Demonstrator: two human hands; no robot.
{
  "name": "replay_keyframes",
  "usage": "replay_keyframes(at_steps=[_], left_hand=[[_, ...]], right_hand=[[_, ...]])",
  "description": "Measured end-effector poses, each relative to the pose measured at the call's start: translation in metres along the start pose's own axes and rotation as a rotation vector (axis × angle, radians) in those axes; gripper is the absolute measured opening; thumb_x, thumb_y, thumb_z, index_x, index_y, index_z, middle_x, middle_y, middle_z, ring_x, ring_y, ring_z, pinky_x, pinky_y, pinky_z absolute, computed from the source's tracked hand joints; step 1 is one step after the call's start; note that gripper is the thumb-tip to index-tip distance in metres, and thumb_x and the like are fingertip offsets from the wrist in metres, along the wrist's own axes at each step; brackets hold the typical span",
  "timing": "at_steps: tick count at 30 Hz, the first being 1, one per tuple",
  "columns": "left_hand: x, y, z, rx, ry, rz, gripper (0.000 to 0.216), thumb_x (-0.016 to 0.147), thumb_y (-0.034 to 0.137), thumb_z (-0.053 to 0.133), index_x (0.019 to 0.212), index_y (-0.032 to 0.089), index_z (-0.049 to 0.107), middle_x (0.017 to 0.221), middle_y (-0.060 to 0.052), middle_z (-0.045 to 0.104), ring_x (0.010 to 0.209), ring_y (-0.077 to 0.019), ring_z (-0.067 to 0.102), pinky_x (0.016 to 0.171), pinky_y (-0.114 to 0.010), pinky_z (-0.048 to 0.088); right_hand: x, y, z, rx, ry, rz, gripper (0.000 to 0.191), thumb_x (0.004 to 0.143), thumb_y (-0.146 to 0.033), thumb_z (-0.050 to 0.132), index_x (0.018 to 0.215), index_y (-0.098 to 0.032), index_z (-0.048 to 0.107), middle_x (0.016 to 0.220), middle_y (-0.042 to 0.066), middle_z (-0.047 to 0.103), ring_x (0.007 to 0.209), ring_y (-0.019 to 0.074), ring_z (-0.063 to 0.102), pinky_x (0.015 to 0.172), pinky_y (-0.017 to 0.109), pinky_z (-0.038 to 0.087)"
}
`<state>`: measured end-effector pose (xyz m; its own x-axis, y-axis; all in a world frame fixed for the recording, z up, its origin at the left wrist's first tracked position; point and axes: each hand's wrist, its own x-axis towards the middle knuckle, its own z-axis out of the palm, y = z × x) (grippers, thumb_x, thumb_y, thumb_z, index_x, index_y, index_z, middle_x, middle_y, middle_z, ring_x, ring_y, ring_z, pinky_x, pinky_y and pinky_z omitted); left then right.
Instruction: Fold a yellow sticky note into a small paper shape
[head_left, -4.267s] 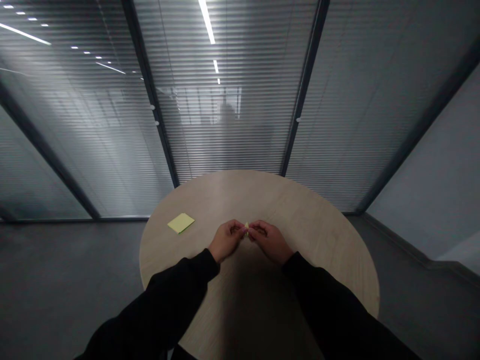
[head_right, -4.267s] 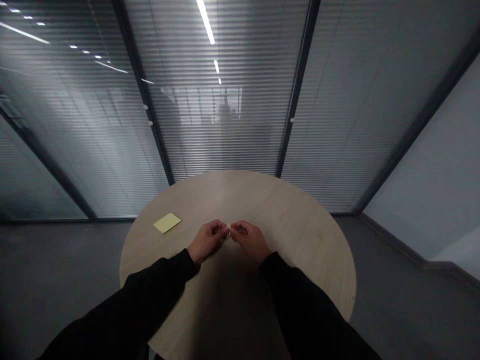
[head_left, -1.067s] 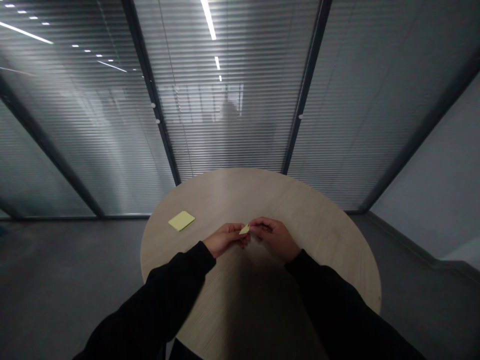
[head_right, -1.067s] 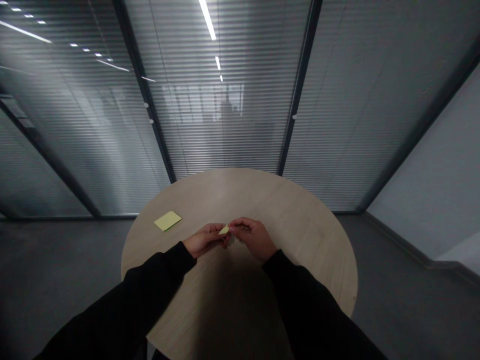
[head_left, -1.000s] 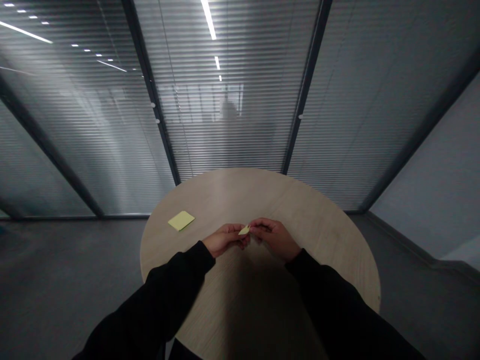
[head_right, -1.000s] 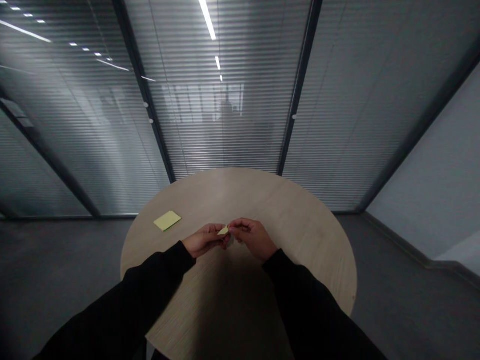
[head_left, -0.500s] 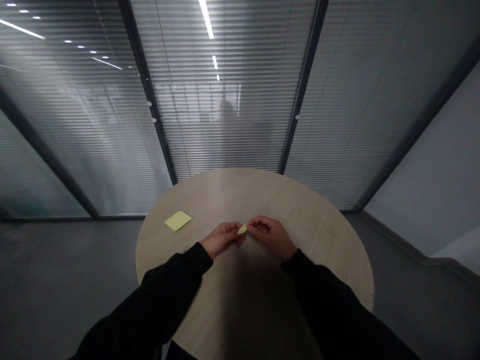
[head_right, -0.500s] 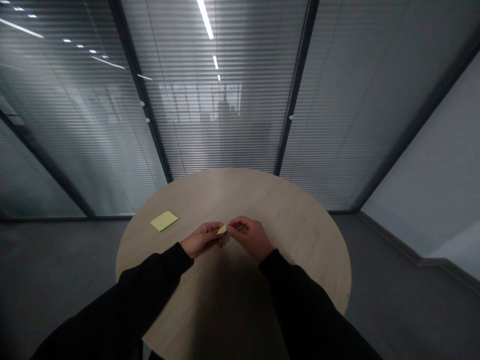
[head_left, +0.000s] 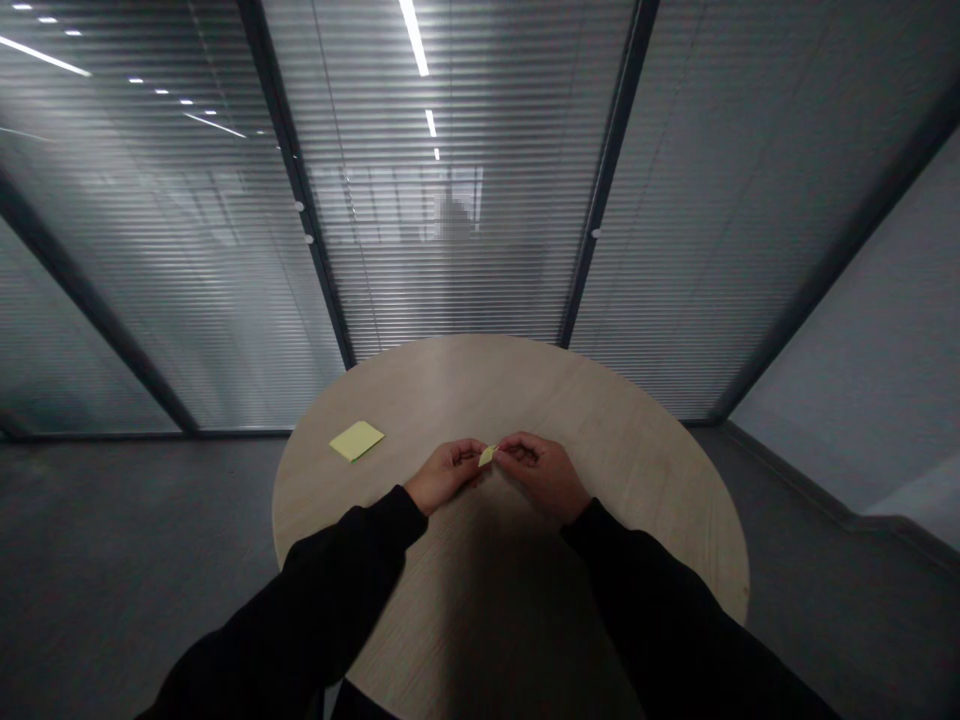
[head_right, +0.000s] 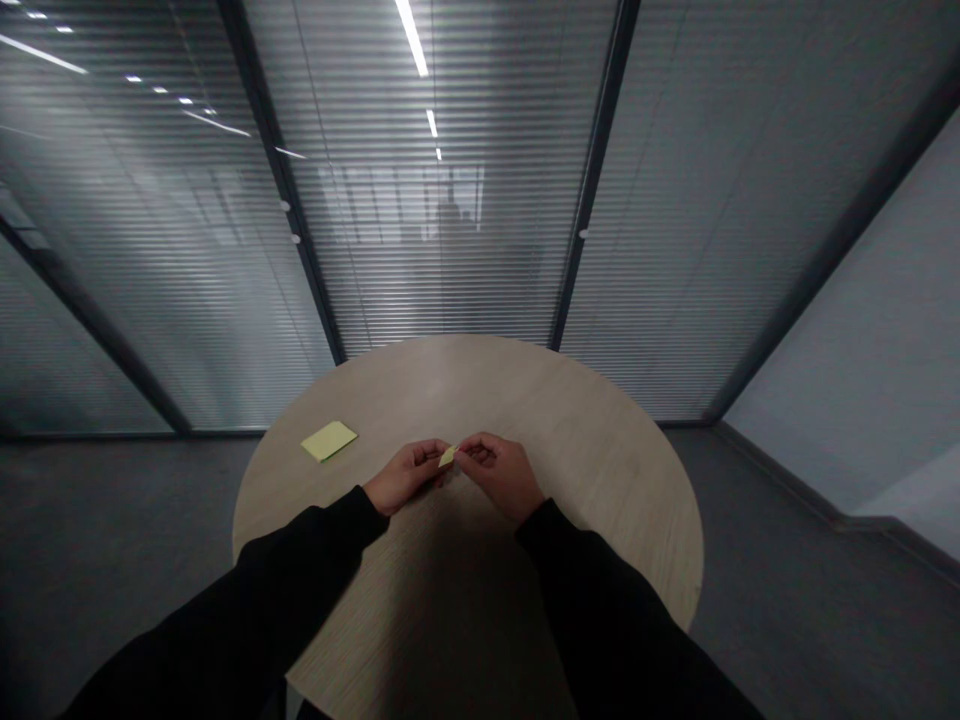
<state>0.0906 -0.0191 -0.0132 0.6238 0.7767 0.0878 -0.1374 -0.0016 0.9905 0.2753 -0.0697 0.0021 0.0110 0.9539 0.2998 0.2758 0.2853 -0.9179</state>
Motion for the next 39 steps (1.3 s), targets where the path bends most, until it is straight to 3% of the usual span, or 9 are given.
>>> replay_keyframes(at_steps=[10, 18, 29, 39], left_hand=[[-0.001, 0.002, 0.002, 0.029, 0.001, 0.012, 0.047, 0.075, 0.054, 0.08, 0.091, 0.012, 0.066, 0.074, -0.001, 0.06, 0.06, -0.0072, 0.048, 0.057, -0.021, 0.033], [0.001, -0.002, 0.001, 0.044, 0.004, 0.013, 0.048, 0.076, 0.056, 0.078, 0.091, 0.012, 0.065, 0.072, 0.0, 0.058, 0.059, -0.0071, 0.046, 0.058, -0.022, 0.031], [-0.001, -0.003, -0.004, -0.241, -0.138, -0.08, 0.039, 0.073, 0.042, 0.084, 0.087, 0.011, 0.066, 0.08, -0.003, 0.058, 0.066, -0.0102, 0.053, 0.065, -0.026, 0.04], [-0.005, 0.0, -0.005, -0.289, -0.202, -0.152, 0.038, 0.072, 0.037, 0.086, 0.092, 0.01, 0.069, 0.08, -0.005, 0.06, 0.069, -0.0113, 0.054, 0.066, -0.026, 0.041]], right_hand=[[0.0, -0.003, -0.001, 0.05, 0.009, 0.032, 0.02, 0.079, -0.04, 0.071, 0.076, -0.02, 0.067, 0.062, -0.002, 0.061, 0.058, 0.0141, 0.054, 0.058, 0.027, 0.042], [-0.001, -0.009, -0.002, -0.084, 0.052, -0.021, 0.021, 0.081, -0.04, 0.069, 0.074, -0.02, 0.066, 0.065, 0.0, 0.063, 0.06, 0.0147, 0.056, 0.059, 0.027, 0.044], [0.001, -0.008, -0.006, 0.148, -0.105, -0.012, 0.025, 0.079, -0.043, 0.075, 0.091, -0.021, 0.072, 0.082, 0.004, 0.072, 0.075, 0.0188, 0.067, 0.075, 0.033, 0.054], [0.0, -0.009, -0.009, 0.184, -0.166, 0.011, 0.028, 0.077, -0.045, 0.078, 0.086, -0.02, 0.074, 0.07, 0.001, 0.066, 0.066, 0.0154, 0.058, 0.065, 0.03, 0.048]])
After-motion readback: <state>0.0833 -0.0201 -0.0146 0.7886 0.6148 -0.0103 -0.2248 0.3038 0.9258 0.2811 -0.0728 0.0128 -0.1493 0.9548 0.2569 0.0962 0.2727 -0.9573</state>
